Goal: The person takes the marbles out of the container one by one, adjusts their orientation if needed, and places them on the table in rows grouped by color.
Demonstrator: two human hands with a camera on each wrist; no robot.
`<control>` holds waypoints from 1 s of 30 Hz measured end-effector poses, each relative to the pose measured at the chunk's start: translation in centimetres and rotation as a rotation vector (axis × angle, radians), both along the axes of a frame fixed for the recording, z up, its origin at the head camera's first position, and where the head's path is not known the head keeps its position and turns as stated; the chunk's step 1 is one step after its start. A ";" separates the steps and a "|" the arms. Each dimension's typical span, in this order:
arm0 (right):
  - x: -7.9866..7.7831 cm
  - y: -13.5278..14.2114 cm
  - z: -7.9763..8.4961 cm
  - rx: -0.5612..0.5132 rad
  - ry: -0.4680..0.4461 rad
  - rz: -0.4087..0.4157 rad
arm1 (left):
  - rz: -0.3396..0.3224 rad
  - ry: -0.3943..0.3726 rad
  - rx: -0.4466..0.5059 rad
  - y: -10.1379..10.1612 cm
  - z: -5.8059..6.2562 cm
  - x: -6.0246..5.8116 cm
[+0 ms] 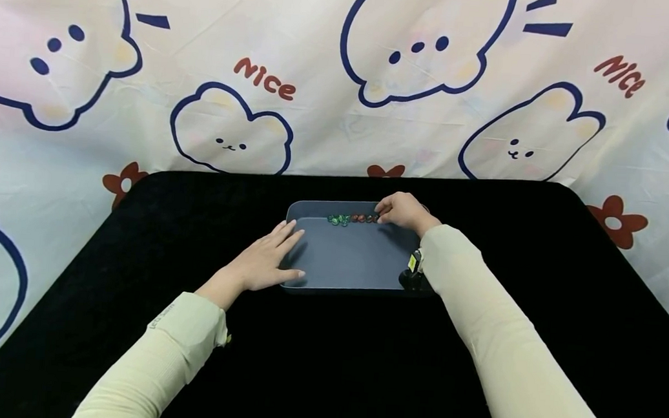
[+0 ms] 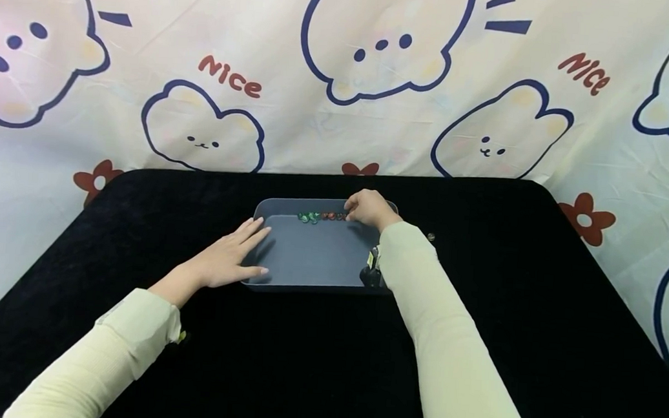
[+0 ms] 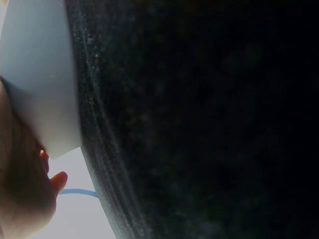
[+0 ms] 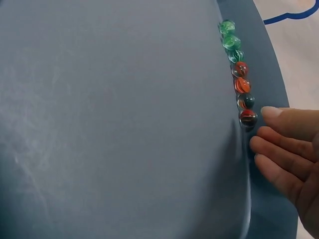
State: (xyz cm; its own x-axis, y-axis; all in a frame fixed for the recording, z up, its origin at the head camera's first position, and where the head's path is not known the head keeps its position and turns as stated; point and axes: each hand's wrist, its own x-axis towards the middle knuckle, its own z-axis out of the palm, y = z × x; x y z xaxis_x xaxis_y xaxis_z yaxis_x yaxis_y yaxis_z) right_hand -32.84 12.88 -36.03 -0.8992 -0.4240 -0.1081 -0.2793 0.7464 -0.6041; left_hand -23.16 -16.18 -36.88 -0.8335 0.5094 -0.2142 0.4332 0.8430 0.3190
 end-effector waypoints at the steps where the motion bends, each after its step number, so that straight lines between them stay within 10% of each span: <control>1: -0.1 0.0 0.0 0.001 -0.003 -0.002 | 0.003 0.000 0.000 0.0 0.0 0.0; 30: 0.4 -1.2 0.0 0.202 0.112 0.014 | -0.002 0.036 -0.008 -0.1 -0.7 -0.3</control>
State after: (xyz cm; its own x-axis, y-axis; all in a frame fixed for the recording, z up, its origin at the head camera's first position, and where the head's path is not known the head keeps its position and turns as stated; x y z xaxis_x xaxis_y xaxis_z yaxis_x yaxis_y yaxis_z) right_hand -32.47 11.67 -36.01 -0.9047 -0.4159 -0.0924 -0.3468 0.8449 -0.4073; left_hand -23.44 -16.29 -37.63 -0.8396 0.5096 -0.1881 0.4462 0.8444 0.2964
